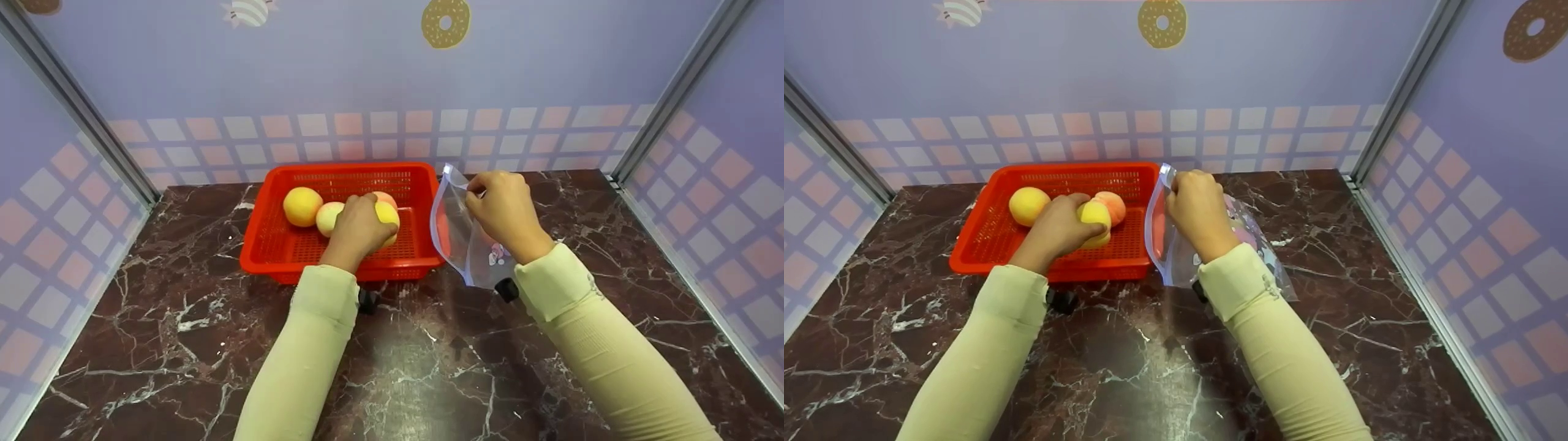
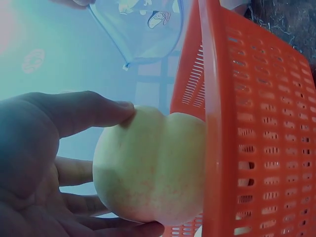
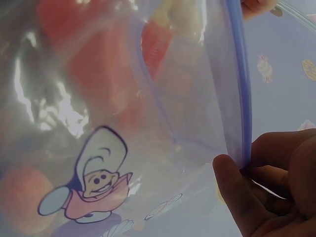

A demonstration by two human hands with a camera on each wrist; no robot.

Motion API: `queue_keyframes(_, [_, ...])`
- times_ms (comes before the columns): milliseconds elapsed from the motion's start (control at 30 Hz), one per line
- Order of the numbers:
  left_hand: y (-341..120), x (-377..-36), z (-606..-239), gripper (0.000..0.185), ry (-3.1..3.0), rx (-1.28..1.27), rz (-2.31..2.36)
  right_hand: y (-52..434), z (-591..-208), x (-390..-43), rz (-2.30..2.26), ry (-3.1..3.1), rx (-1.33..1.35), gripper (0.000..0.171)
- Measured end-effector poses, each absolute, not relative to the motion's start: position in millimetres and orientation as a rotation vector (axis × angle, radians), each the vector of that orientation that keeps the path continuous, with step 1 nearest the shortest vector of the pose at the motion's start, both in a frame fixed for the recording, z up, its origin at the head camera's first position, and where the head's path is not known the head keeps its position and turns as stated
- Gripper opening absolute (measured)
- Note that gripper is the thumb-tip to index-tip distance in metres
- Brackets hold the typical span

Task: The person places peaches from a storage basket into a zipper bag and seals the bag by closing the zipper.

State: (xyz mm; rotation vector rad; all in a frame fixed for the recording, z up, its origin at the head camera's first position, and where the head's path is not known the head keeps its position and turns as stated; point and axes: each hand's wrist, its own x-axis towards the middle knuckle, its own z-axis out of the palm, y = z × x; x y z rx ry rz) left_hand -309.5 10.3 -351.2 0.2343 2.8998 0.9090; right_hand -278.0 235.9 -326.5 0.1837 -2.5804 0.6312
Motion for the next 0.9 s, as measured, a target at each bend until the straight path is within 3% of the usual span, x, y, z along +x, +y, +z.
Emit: queue_keyframes(900, [26.5, -299.4, -349.4, 0.068, 2.836, 0.355, 1.104, 234.8, -330.3, -278.4, 0.636, -2.576, 0.185, 0.015])
